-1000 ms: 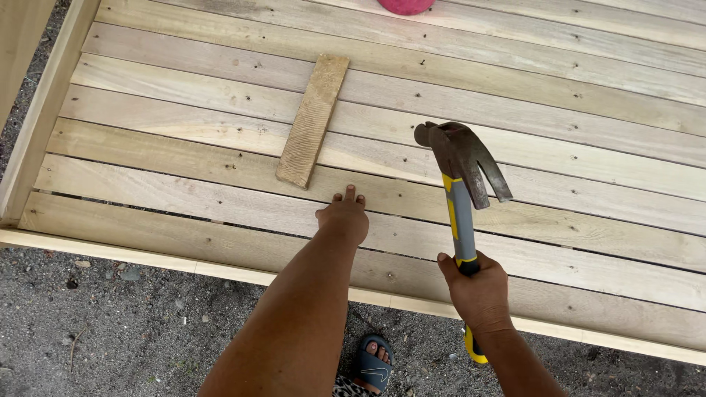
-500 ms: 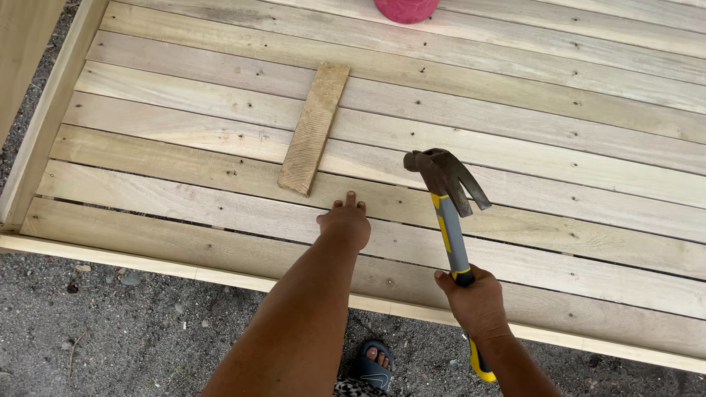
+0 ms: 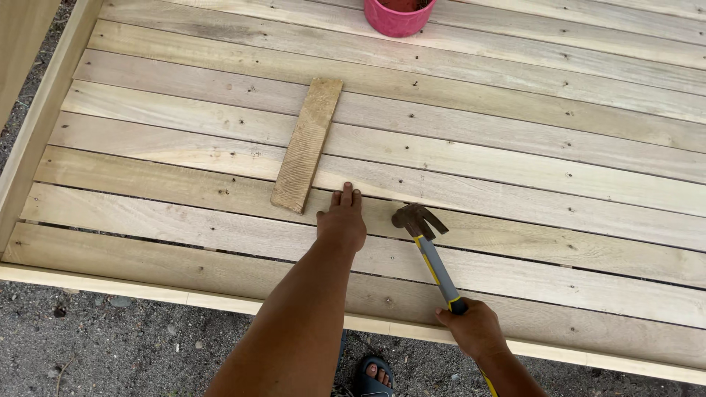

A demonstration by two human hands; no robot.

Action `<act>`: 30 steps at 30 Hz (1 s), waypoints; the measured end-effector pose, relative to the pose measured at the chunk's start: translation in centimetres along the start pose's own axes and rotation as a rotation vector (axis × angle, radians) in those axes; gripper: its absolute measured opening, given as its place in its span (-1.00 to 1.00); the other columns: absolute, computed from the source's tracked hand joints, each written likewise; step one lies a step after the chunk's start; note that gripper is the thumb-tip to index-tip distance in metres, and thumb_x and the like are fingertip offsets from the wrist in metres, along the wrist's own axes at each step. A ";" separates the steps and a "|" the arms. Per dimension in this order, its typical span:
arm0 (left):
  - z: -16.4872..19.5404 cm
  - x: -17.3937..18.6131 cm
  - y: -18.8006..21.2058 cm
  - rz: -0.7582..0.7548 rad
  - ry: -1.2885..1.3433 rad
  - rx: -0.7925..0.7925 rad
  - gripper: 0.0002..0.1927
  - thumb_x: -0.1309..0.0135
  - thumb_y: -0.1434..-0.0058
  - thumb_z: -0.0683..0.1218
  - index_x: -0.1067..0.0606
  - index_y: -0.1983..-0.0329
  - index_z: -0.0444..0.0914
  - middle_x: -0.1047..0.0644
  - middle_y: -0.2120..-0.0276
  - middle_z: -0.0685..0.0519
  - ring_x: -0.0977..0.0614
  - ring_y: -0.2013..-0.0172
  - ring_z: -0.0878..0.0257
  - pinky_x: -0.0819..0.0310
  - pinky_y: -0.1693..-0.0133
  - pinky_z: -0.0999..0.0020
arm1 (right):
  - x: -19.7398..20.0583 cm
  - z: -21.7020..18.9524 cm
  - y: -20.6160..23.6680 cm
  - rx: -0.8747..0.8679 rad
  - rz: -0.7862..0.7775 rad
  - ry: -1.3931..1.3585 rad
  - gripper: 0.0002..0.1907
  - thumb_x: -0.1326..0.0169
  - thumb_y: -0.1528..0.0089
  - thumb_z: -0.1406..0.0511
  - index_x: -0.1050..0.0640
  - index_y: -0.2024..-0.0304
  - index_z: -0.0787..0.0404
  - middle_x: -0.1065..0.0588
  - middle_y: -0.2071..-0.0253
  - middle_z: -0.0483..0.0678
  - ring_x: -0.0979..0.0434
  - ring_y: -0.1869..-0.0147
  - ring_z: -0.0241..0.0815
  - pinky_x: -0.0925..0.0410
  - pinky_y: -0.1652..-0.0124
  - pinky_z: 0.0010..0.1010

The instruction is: The person hammers nails into the wooden slats of a furniture frame using a claw hammer, holding a small wood block against the slats as a spacer, and reaches into a pink bucket of nails to retrieve fasteners while working along the frame.

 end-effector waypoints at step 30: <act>0.3 -0.7 -0.1 -0.135 -0.031 0.066 0.01 -0.02 -0.29 -0.20 0.34 -0.61 -0.05 0.41 -0.59 0.18 0.12 -0.54 0.18 -0.22 -0.33 -0.03 | 4.3 -6.3 2.2 -0.107 0.040 -0.224 -0.61 -0.30 -0.19 0.08 -0.55 0.40 0.28 -0.39 0.66 -0.05 -0.36 0.64 -0.24 -0.36 0.55 -0.31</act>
Point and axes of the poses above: each hand's wrist, its own y-axis away from the middle knuckle, its own x-axis out of the back of the hand, z = x × y, the point moved 8 cm from there along -y, towards the middle knuckle
